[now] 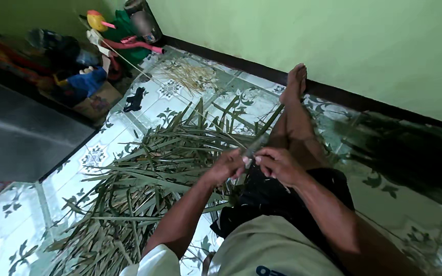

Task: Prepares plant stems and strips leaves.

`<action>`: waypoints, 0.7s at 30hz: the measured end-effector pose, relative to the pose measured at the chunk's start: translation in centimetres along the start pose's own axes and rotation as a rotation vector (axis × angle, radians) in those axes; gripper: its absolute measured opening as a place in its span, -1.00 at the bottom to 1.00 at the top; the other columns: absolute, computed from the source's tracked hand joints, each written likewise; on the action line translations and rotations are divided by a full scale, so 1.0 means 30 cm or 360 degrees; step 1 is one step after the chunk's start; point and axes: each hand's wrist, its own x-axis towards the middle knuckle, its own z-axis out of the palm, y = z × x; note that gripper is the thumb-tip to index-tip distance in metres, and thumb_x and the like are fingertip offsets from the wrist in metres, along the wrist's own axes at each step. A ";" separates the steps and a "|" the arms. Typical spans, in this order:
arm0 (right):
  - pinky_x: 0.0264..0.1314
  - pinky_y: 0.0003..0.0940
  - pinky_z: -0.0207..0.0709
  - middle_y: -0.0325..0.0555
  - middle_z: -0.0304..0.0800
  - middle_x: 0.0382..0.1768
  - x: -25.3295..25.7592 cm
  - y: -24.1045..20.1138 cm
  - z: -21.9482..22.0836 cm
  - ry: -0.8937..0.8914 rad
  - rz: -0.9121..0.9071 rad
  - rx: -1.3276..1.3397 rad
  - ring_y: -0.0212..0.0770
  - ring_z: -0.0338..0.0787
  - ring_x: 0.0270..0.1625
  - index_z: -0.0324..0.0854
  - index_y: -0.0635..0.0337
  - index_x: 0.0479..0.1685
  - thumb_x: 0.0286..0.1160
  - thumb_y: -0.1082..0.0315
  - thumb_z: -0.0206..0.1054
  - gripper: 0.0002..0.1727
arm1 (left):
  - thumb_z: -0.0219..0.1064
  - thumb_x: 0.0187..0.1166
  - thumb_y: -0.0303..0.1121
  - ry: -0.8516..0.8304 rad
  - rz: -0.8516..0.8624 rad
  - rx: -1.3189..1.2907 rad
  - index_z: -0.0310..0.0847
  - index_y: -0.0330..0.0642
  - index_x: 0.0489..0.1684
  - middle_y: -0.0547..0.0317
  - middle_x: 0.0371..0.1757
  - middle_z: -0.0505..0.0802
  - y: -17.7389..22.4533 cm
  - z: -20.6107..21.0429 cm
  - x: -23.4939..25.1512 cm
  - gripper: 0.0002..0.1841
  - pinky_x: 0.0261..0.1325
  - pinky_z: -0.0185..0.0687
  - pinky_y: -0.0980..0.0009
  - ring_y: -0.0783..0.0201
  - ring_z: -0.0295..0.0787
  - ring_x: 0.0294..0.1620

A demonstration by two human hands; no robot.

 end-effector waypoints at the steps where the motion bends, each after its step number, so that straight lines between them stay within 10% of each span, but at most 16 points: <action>1: -0.57 -0.64 0.45 -0.36 0.67 -0.52 0.000 -0.002 0.006 -0.0006 -0.0012 0.0048 -0.53 0.53 -0.64 0.67 0.24 -0.07 0.66 0.35 0.18 -0.81 | 0.15 0.71 -0.28 -0.0033 -0.0029 0.0050 0.50 -0.14 0.42 0.47 -0.65 0.58 0.006 0.013 -0.004 -0.63 -0.62 0.39 0.65 0.58 0.44 -0.72; 12: -0.56 -0.70 0.39 -0.43 0.62 -0.50 -0.024 -0.023 -0.035 -0.0194 -0.0111 -0.0171 -0.62 0.44 -0.63 0.73 0.23 0.02 0.67 0.34 0.15 -0.74 | 0.32 0.59 -0.17 0.0178 0.0025 -0.0239 0.57 -0.03 0.26 0.48 -0.70 0.62 0.091 -0.069 -0.044 -0.66 -0.62 0.45 0.65 0.59 0.48 -0.75; 15: -0.57 -0.71 0.38 -0.43 0.63 -0.49 -0.038 -0.033 -0.055 -0.0221 -0.0127 -0.0208 -0.63 0.44 -0.63 0.74 0.23 0.03 0.68 0.35 0.15 -0.74 | 0.38 0.59 -0.08 0.0282 0.0183 -0.0360 0.45 0.02 0.59 0.44 -0.72 0.61 0.109 -0.137 -0.055 -0.43 -0.60 0.50 0.63 0.55 0.50 -0.77; 21: -0.58 -0.73 0.34 -0.43 0.63 -0.47 -0.054 -0.034 -0.084 -0.0267 -0.0159 -0.0213 -0.67 0.41 -0.64 0.74 0.27 0.02 0.65 0.36 0.15 -0.74 | 0.27 0.64 -0.15 0.0483 0.0260 -0.0354 0.61 -0.01 0.24 0.49 -0.75 0.60 0.139 -0.139 -0.077 -0.69 -0.63 0.46 0.65 0.60 0.47 -0.78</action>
